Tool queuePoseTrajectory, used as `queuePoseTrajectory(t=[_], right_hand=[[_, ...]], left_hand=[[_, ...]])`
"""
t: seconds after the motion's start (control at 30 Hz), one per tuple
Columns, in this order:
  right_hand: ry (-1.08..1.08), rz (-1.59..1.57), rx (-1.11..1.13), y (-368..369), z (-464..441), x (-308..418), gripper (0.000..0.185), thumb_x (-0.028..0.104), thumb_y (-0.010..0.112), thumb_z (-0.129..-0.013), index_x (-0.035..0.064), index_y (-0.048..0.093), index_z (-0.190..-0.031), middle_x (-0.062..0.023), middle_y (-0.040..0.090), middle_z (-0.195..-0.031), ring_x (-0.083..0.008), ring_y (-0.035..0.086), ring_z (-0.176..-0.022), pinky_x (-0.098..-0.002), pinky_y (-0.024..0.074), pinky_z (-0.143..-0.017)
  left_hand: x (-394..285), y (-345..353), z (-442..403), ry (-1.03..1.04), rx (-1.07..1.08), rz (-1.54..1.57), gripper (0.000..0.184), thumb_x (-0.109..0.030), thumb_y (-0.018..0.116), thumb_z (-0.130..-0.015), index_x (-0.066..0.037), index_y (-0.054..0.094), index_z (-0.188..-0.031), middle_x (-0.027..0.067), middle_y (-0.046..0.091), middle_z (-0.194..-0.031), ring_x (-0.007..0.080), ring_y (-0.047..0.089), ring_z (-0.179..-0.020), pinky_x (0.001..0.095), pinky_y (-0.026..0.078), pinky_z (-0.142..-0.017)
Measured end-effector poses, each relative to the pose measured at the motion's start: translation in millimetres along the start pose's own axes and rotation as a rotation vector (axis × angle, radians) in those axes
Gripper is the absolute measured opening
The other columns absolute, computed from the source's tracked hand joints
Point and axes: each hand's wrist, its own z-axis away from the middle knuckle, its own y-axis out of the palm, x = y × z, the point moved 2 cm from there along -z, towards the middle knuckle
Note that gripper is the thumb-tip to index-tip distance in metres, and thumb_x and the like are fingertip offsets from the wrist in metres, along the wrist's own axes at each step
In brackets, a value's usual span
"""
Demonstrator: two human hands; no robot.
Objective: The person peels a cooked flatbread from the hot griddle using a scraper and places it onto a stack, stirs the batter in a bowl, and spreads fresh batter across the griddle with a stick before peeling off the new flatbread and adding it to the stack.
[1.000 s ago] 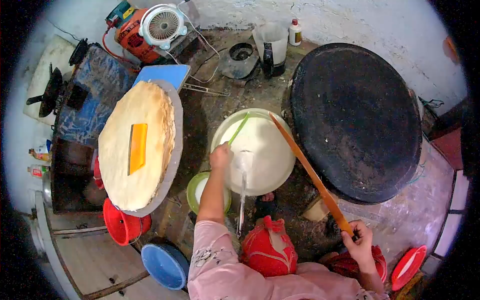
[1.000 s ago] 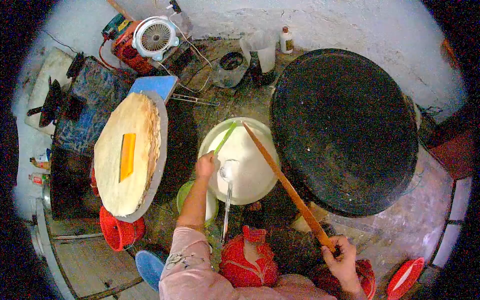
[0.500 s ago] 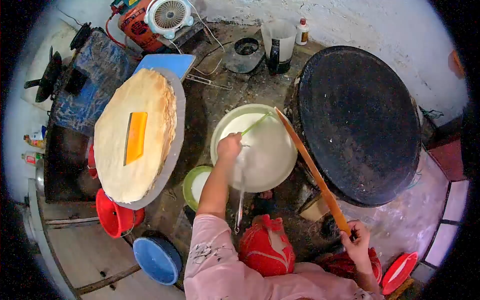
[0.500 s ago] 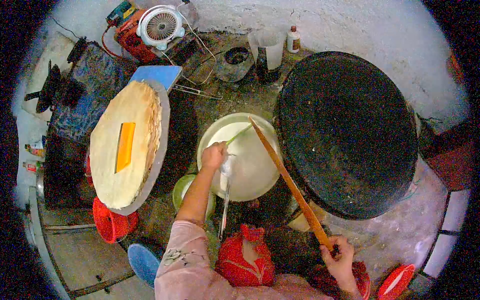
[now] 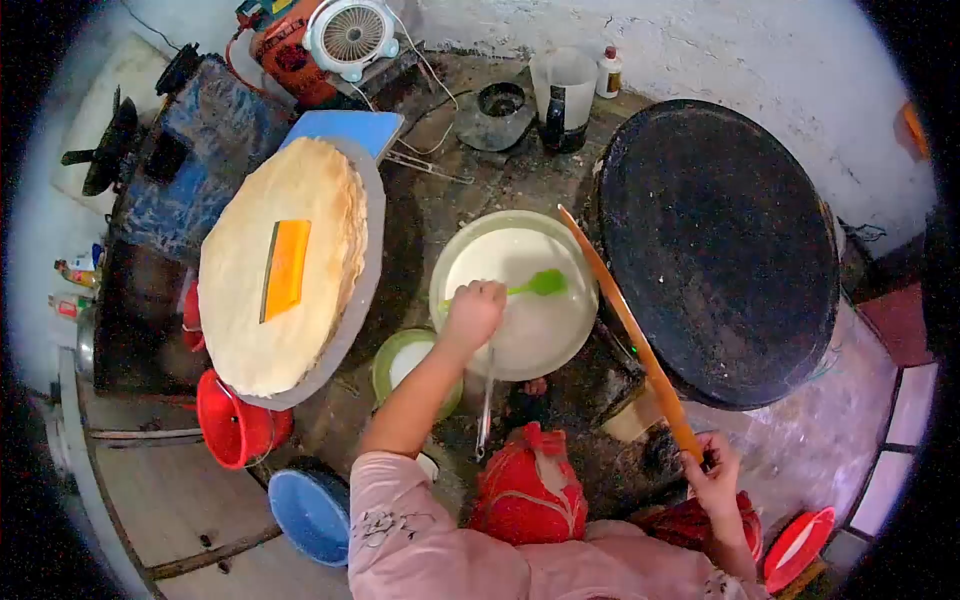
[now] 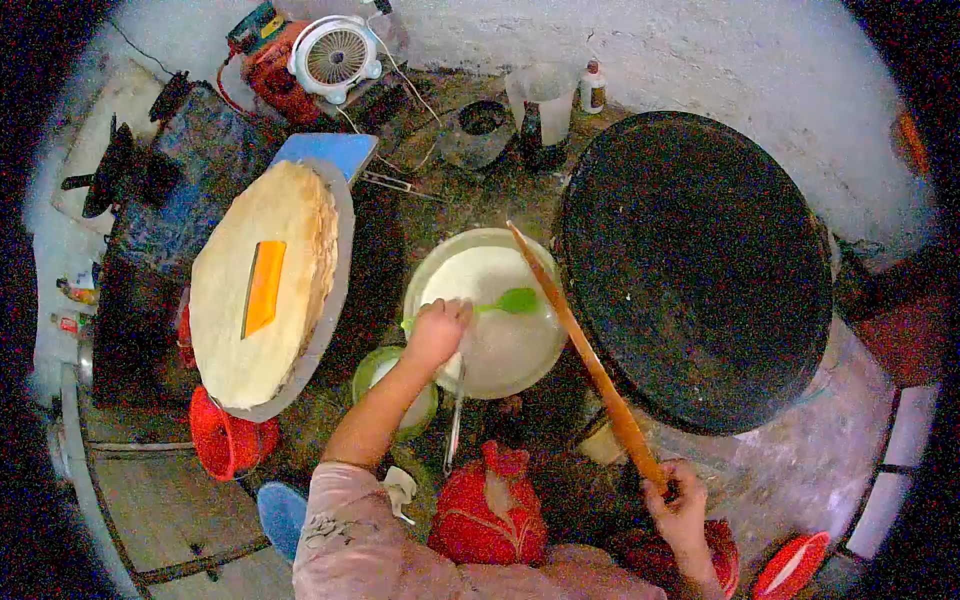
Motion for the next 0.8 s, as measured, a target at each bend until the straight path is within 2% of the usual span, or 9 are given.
queuePoseTrajectory(t=[0.1, 0.23, 0.3, 0.37, 0.43, 0.47, 0.6, 0.7, 0.8], right_hand=[[-0.026, 0.004, -0.034, -1.1, 1.7, 4.3, 0.018, 0.004, 0.067, -0.072, 0.0014, 0.054, -0.086, -0.0074, 0.057, -0.078, -0.0149, 0.053, -0.073, -0.0279, 0.0440, -0.066], [-0.060, 0.008, -0.034, -4.5, 5.5, 8.1, 0.018, 0.004, 0.066, -0.073, 0.0015, 0.055, -0.086, -0.0075, 0.056, -0.078, -0.0148, 0.053, -0.072, -0.0279, 0.0439, -0.066], [-0.075, 0.058, 0.013, -6.0, 6.2, 15.8, 0.017, 0.004, 0.065, -0.073, 0.0016, 0.055, -0.086, -0.0073, 0.056, -0.076, -0.0144, 0.053, -0.069, -0.0268, 0.0441, -0.060], [-0.064, 0.047, -0.005, -5.6, 7.5, 18.5, 0.017, 0.004, 0.065, -0.073, 0.0015, 0.055, -0.086, -0.0071, 0.056, -0.076, -0.0143, 0.053, -0.067, -0.0260, 0.0436, -0.057], [-0.047, 0.037, -0.022, -4.8, 8.8, 21.0, 0.017, 0.004, 0.065, -0.072, 0.0014, 0.055, -0.085, -0.0070, 0.057, -0.075, -0.0142, 0.053, -0.065, -0.0252, 0.0431, -0.054], [-0.065, 0.050, -0.032, -5.4, 7.8, 23.5, 0.017, 0.004, 0.065, -0.072, 0.0015, 0.056, -0.086, -0.0073, 0.057, -0.073, -0.0145, 0.053, -0.063, -0.0251, 0.0428, -0.052], [-0.113, 0.132, -0.043, -11.0, 3.5, 42.4, 0.018, 0.004, 0.066, -0.071, 0.0019, 0.057, -0.086, -0.0085, 0.057, -0.070, -0.0150, 0.054, -0.059, -0.0263, 0.0434, -0.050], [-0.168, 0.143, -0.053, -13.2, 2.5, 34.3, 0.018, 0.004, 0.066, -0.071, 0.0019, 0.058, -0.087, -0.0088, 0.057, -0.069, -0.0148, 0.054, -0.057, -0.0267, 0.0435, -0.049], [-0.092, 0.116, -0.058, -16.7, 3.8, 40.7, 0.018, 0.004, 0.065, -0.071, 0.0017, 0.058, -0.087, -0.0093, 0.058, -0.069, -0.0161, 0.054, -0.057, -0.0272, 0.0433, -0.050]], left_hand=[[10.4, -15.1, 11.5, -0.060, -0.068, -0.054, 0.041, -0.008, 0.056, -0.068, -0.007, 0.057, -0.108, 0.0068, 0.054, -0.081, 0.0224, 0.056, -0.075, 0.0363, 0.047, -0.062], [23.9, -25.0, 7.8, -0.172, 0.068, 0.006, 0.044, -0.006, 0.054, -0.067, -0.006, 0.054, -0.111, 0.0089, 0.054, -0.076, 0.0246, 0.058, -0.067, 0.0343, 0.049, -0.056], [29.3, -28.1, -5.1, -0.097, 0.125, -0.015, 0.043, -0.006, 0.054, -0.068, -0.007, 0.054, -0.112, 0.0091, 0.054, -0.073, 0.0250, 0.059, -0.065, 0.0345, 0.049, -0.053], [28.8, -34.8, -26.1, 0.012, 0.110, -0.072, 0.034, -0.008, 0.054, -0.071, -0.007, 0.056, -0.105, 0.0093, 0.055, -0.074, 0.0252, 0.060, -0.063, 0.0347, 0.049, -0.052], [23.4, -36.4, -53.5, 0.138, 0.133, -0.146, 0.022, -0.012, 0.052, -0.074, -0.007, 0.058, -0.095, 0.0090, 0.056, -0.074, 0.0250, 0.060, -0.064, 0.0352, 0.049, -0.052], [21.8, -32.3, -68.8, 0.197, 0.112, -0.132, 0.013, -0.013, 0.050, -0.076, -0.007, 0.058, -0.084, 0.0075, 0.057, -0.073, 0.0219, 0.061, -0.066, 0.0337, 0.049, -0.055], [18.5, -13.1, -119.1, 0.352, 0.068, -0.156, 0.010, -0.014, 0.050, -0.075, -0.008, 0.058, -0.077, 0.0082, 0.059, -0.075, 0.0226, 0.061, -0.068, 0.0352, 0.049, -0.058], [24.7, -7.8, -139.3, 0.316, 0.118, -0.159, 0.012, -0.013, 0.049, -0.075, -0.008, 0.060, -0.074, 0.0090, 0.061, -0.078, 0.0234, 0.062, -0.071, 0.0373, 0.049, -0.060], [60.1, -1.0, -131.1, 0.014, 0.209, -0.268, 0.015, -0.016, 0.050, -0.075, -0.011, 0.065, -0.074, 0.0082, 0.063, -0.078, 0.0235, 0.062, -0.073, 0.0378, 0.049, -0.062]])
